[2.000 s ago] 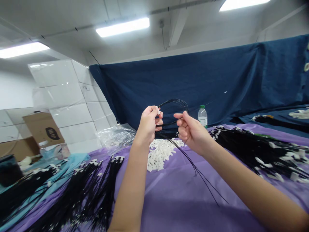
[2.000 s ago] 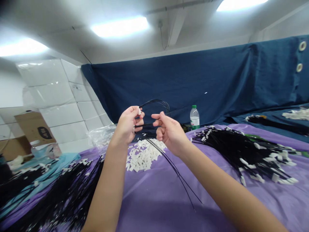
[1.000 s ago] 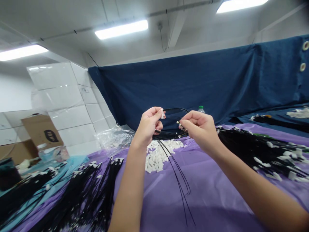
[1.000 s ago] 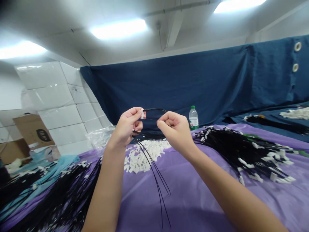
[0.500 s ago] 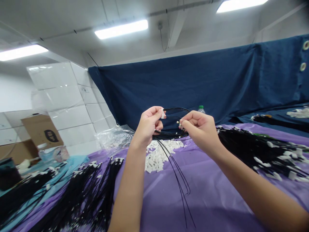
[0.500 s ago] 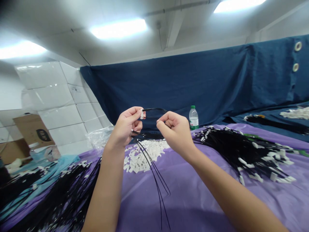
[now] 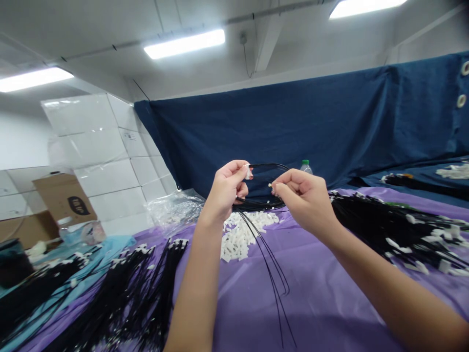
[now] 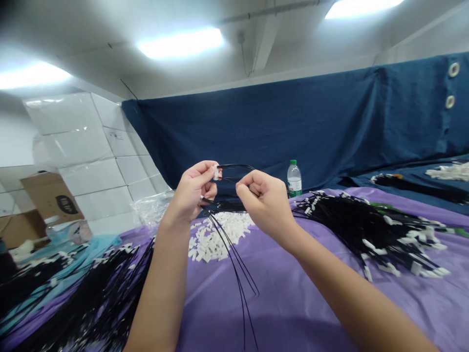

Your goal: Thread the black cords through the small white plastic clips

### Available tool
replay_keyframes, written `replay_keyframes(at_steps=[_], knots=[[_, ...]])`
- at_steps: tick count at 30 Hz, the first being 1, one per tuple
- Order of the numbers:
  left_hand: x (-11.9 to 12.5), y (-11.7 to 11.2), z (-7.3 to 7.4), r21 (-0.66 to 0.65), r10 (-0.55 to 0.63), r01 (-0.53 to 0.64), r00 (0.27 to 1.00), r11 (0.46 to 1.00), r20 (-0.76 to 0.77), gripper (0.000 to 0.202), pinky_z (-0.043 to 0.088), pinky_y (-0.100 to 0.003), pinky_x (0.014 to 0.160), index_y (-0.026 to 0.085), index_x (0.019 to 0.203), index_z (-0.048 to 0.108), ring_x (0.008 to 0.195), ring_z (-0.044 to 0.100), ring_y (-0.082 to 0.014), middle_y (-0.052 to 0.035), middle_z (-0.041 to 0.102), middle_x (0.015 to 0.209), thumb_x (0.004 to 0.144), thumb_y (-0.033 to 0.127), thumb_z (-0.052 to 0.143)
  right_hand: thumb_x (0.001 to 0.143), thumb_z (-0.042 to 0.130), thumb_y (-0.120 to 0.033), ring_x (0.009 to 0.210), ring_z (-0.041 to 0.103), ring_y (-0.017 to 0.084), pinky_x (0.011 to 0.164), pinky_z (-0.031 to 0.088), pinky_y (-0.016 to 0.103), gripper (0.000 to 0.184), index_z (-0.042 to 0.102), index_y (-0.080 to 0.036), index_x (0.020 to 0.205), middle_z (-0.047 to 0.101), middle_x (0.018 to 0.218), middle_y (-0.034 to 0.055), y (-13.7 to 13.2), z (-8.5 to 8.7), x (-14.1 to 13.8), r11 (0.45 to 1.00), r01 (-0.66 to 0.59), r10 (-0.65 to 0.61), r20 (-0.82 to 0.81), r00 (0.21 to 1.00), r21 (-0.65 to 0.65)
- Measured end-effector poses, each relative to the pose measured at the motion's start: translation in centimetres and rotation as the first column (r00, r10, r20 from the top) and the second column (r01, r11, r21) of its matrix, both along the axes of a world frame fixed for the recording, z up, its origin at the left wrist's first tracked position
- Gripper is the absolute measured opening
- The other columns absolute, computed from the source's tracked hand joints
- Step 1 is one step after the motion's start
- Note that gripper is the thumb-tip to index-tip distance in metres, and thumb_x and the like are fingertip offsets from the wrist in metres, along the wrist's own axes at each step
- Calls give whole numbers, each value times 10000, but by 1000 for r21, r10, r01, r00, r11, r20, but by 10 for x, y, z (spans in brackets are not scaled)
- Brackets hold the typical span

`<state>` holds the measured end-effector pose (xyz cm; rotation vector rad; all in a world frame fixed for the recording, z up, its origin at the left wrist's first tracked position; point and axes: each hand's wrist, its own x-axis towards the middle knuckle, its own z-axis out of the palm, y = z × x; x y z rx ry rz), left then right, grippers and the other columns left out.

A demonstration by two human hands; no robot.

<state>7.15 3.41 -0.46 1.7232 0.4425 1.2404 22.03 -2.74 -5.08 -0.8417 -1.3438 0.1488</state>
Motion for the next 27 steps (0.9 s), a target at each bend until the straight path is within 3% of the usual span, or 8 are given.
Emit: replay_keyframes(at_steps=[5, 10, 15, 17, 20, 24, 27], knots=[[0, -1, 0, 41, -3, 3, 1000, 999, 9, 130, 147, -153, 311, 182, 848, 560, 375, 369, 1, 19, 509, 800, 821, 300, 605, 766, 580, -230, 423, 322, 43, 397, 226, 194, 131, 631, -139, 686, 471, 499, -31, 4, 2, 3, 986, -118, 105, -114, 988, -114], [2, -3, 0, 59, -2, 1, 1000, 998, 13, 128, 166, -153, 313, 185, 844, 565, 382, 364, 1, 19, 526, 787, 812, 295, 621, 728, 563, -207, 361, 226, 31, 357, 122, 185, 112, 623, -138, 664, 352, 399, -68, 4, 5, 3, 946, -221, 162, -244, 956, -237], [3, -3, 0, 89, 2, -2, 1000, 996, 0, 129, 177, -154, 313, 188, 856, 567, 384, 358, 0, 19, 530, 778, 819, 302, 616, 754, 555, -216, 376, 227, 36, 363, 138, 187, 118, 619, -148, 681, 361, 418, -69, 4, 5, 5, 950, -214, 165, -214, 963, -229], [3, -3, -1, 87, 9, -10, 1000, 996, 6, 130, 176, -152, 312, 190, 856, 566, 383, 362, -1, 20, 530, 774, 817, 303, 617, 786, 563, -234, 401, 264, 42, 384, 190, 190, 128, 604, -153, 696, 392, 454, -61, 3, 4, 4, 980, -119, 105, -98, 990, -157], [2, -3, -1, 77, 1, -2, 1000, 997, 9, 138, 166, -152, 313, 184, 862, 573, 386, 374, -4, 15, 534, 772, 813, 304, 622, 832, 562, -239, 422, 311, 45, 441, 267, 198, 121, 605, -161, 750, 414, 481, -62, 2, 1, 1, 993, 111, -116, 123, 986, 47], [2, -5, -1, 90, -19, 20, 1000, 996, -12, 140, 180, -154, 324, 171, 872, 592, 394, 386, -8, 4, 544, 756, 823, 300, 615, 856, 570, -212, 438, 373, 46, 502, 328, 196, 87, 648, -176, 862, 507, 551, -48, 5, -4, -1, 894, 319, -406, 265, 875, 314], [4, -9, -1, 78, -32, 35, 999, 996, -38, 128, 191, -154, 331, 171, 861, 601, 398, 385, -8, 5, 540, 745, 826, 294, 613, 862, 578, -211, 476, 434, 52, 516, 345, 193, 87, 660, -185, 853, 601, 651, -22, 9, -6, -1, 850, 350, -475, 285, 832, 395]])
